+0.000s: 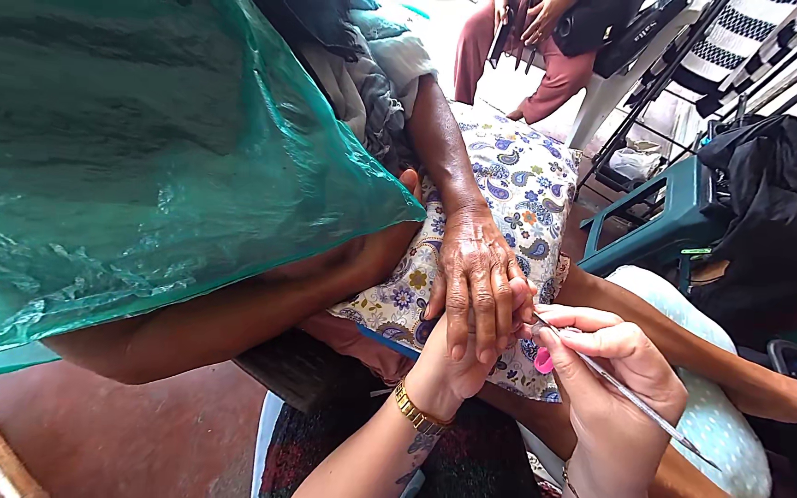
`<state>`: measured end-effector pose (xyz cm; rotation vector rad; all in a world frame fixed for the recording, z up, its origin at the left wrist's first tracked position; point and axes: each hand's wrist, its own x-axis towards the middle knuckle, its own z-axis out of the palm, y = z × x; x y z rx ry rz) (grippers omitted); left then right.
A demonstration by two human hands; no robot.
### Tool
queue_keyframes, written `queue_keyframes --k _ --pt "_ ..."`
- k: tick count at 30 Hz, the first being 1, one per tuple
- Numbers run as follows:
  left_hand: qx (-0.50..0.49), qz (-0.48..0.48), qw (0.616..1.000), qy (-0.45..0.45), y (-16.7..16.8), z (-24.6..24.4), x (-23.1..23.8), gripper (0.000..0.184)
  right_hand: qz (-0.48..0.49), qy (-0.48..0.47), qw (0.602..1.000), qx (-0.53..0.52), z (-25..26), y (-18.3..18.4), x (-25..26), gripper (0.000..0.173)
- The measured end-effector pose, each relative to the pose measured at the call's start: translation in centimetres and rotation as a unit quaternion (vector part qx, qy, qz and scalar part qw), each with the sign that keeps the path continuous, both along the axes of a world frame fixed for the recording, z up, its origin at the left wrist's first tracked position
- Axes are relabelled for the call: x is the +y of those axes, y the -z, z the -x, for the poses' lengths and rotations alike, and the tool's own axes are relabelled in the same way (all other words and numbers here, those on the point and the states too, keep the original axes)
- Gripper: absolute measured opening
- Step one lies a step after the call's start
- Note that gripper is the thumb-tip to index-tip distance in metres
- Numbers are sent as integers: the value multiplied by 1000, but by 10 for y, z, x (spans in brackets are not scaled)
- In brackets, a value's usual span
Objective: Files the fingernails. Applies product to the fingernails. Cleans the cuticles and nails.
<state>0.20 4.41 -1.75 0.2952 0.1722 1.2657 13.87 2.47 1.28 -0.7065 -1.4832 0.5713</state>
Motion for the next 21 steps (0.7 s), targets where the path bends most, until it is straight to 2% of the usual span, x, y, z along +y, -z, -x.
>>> queue_keyframes --k 21 --pt "32 4 999 -5 -1 0 0 20 4 32 999 -24 3 -2 0 16"
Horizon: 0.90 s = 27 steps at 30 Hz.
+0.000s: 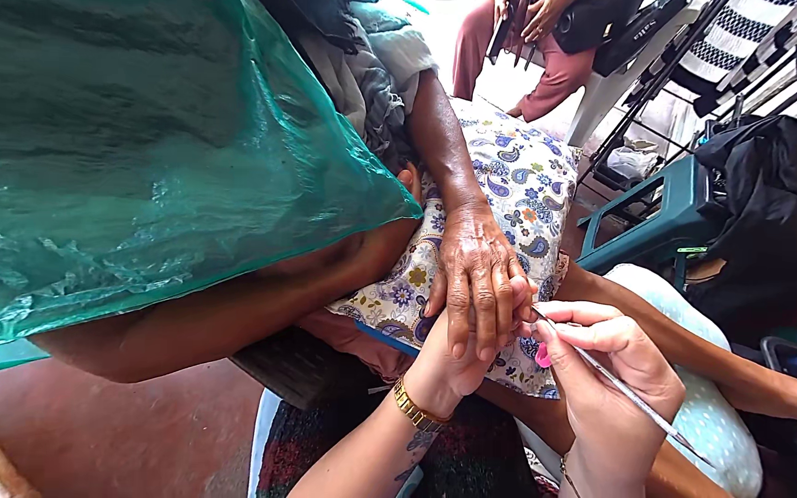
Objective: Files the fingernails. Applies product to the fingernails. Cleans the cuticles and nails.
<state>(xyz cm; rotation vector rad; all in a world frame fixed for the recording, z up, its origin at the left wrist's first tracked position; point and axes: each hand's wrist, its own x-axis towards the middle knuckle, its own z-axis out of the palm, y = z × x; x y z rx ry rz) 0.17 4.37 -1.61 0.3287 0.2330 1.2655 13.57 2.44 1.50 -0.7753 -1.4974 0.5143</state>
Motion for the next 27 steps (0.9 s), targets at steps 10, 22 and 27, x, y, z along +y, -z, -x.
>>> queue_keyframes --k 10,22,27 --pt "-8 -3 1000 6 -2 0 1 22 0 -8 1000 -21 -3 -3 -1 14" --pt "1 -3 1000 -4 -1 -1 1 23 -9 18 999 -32 1 -2 -1 14" --pt "-2 -13 1000 -4 -1 0 2 25 -14 11 999 -47 -1 -2 -1 13"
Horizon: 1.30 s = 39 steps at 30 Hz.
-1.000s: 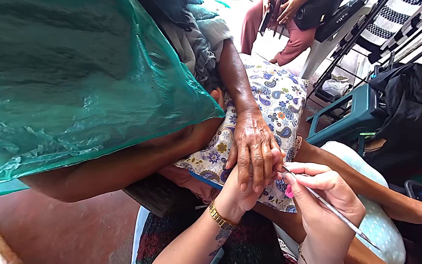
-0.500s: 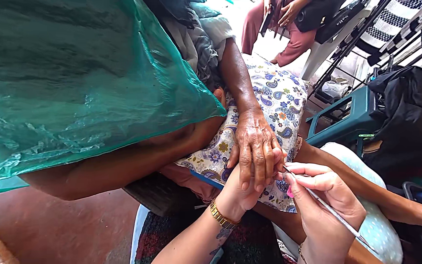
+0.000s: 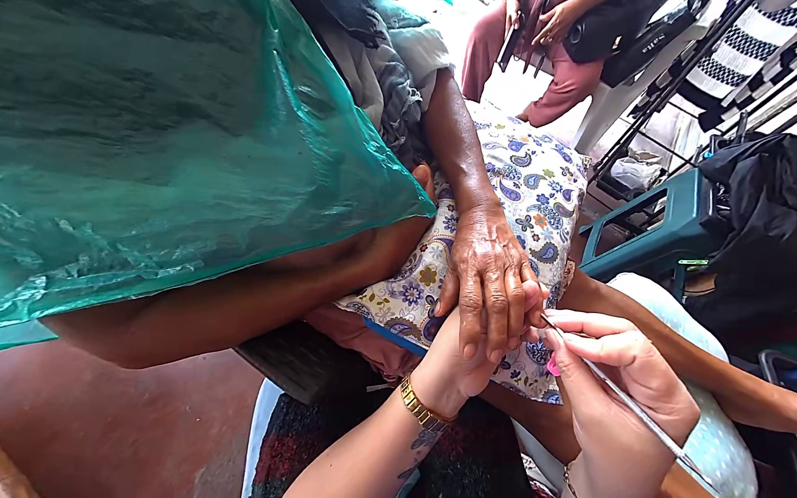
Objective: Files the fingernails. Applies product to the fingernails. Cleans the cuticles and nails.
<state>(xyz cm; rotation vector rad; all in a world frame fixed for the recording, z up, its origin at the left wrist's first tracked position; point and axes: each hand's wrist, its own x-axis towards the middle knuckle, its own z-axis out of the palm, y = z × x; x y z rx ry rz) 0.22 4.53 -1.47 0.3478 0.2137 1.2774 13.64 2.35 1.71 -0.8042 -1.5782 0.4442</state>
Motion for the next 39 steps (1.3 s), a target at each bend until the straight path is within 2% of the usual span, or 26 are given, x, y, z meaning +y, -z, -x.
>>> queue_keyframes --k 39 --pt "45 18 999 -13 -4 -1 0 28 -19 34 999 -31 3 -1 -1 11"
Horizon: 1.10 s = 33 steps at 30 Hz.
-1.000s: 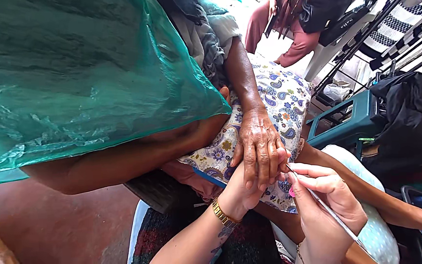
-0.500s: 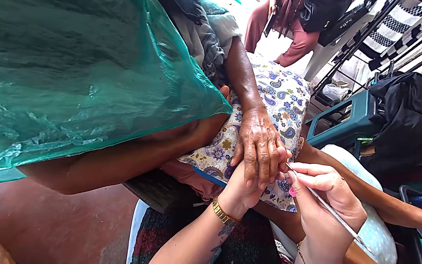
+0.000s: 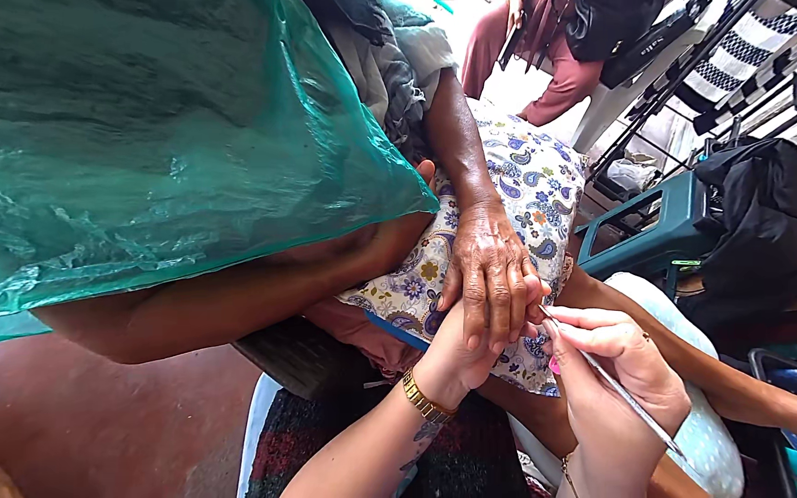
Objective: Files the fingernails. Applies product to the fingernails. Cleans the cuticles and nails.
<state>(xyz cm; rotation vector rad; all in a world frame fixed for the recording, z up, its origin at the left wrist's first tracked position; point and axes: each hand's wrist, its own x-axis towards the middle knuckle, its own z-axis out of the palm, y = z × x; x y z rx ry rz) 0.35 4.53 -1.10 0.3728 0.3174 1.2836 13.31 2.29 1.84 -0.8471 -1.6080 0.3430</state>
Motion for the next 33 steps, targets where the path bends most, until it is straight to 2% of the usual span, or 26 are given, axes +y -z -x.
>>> queue_keyframes --k 26,30,33 --pt "14 3 1000 12 -4 2 -1 26 8 2 1000 -5 0 -4 0 11" --pt "5 -9 1000 28 0 3 1 23 36 -56 997 -36 -16 -16 -2 11" --pt "14 -32 999 33 1 2 2 19 16 -92 994 64 -16 -24 0 15"
